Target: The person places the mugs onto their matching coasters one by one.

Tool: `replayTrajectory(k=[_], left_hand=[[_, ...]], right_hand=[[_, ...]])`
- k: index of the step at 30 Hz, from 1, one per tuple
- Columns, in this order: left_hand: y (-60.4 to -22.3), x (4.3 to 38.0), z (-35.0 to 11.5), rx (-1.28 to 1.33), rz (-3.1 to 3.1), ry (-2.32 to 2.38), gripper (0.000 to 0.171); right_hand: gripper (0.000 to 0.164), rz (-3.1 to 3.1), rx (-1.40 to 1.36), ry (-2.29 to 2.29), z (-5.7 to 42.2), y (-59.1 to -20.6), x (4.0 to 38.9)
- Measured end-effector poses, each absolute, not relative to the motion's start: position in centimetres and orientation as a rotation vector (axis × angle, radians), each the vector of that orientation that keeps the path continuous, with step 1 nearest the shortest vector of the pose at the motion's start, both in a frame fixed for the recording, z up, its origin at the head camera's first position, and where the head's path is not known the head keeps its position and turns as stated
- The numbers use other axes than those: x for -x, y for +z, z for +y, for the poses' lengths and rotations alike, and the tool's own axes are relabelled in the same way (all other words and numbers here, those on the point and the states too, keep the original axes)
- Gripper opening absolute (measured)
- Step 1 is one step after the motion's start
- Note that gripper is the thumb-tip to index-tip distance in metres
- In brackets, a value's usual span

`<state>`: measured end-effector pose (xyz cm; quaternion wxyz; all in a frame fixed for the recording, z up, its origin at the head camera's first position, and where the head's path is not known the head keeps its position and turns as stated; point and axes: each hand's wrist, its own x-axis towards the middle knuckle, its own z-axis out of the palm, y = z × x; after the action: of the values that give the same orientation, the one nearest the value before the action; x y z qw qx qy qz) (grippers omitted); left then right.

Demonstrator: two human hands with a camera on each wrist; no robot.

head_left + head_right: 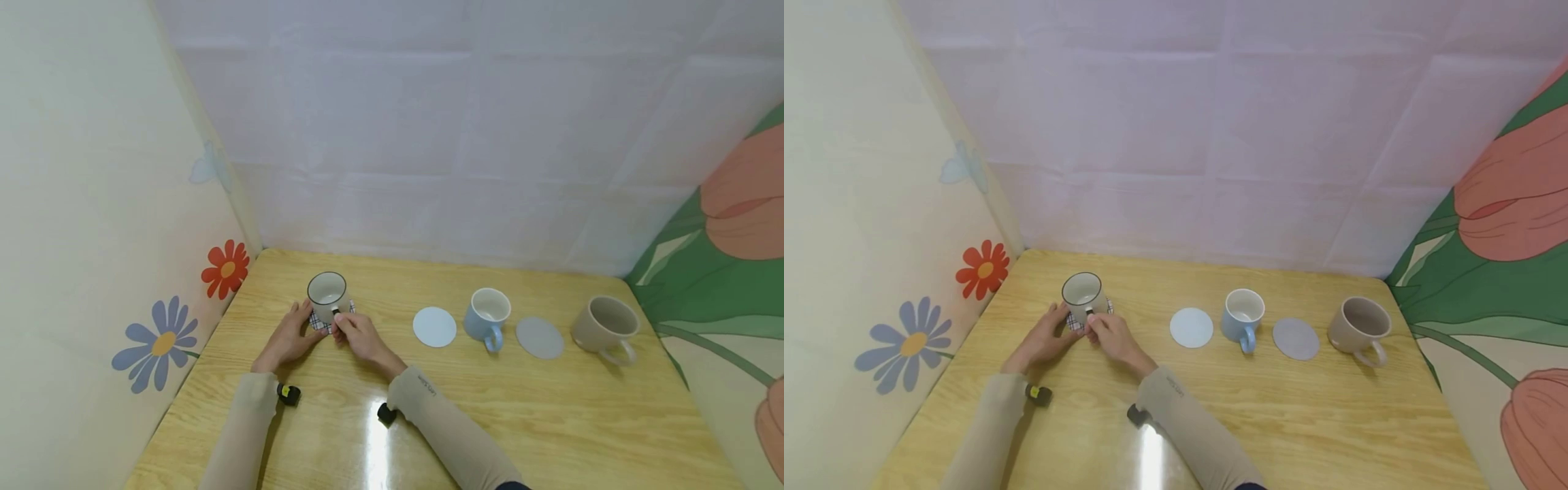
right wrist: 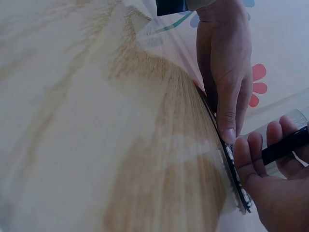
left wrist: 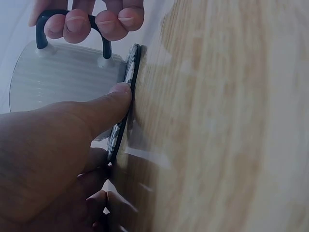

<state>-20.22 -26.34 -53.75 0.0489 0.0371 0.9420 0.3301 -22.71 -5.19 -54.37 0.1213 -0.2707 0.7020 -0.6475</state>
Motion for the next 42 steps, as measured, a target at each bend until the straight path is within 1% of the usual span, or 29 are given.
replayTrajectory(k=[17,24,33,39,42], left_hand=[[-54.0,19.9,-26.7,-0.141,2.877,1.048,0.084],[-54.2,20.1,-26.8,-0.106,2.854,1.015,0.085],[-53.7,20.1,-26.8,-0.011,2.82,1.044,0.08],[-53.8,20.1,-26.7,0.006,2.827,1.039,0.082],[-53.8,19.9,-26.9,-0.013,2.864,1.043,0.08]], right_hand=[[0.044,2.09,0.708,-1.835,-5.6,-53.8,22.3],[0.045,2.118,0.666,-1.814,-5.6,-53.7,22.3],[0.046,2.177,0.67,-1.736,-5.1,-53.1,22.5],[0.042,2.291,0.649,-1.666,-4.5,-52.7,22.3],[0.038,2.319,0.639,-1.64,-4.1,-52.2,22.1]])
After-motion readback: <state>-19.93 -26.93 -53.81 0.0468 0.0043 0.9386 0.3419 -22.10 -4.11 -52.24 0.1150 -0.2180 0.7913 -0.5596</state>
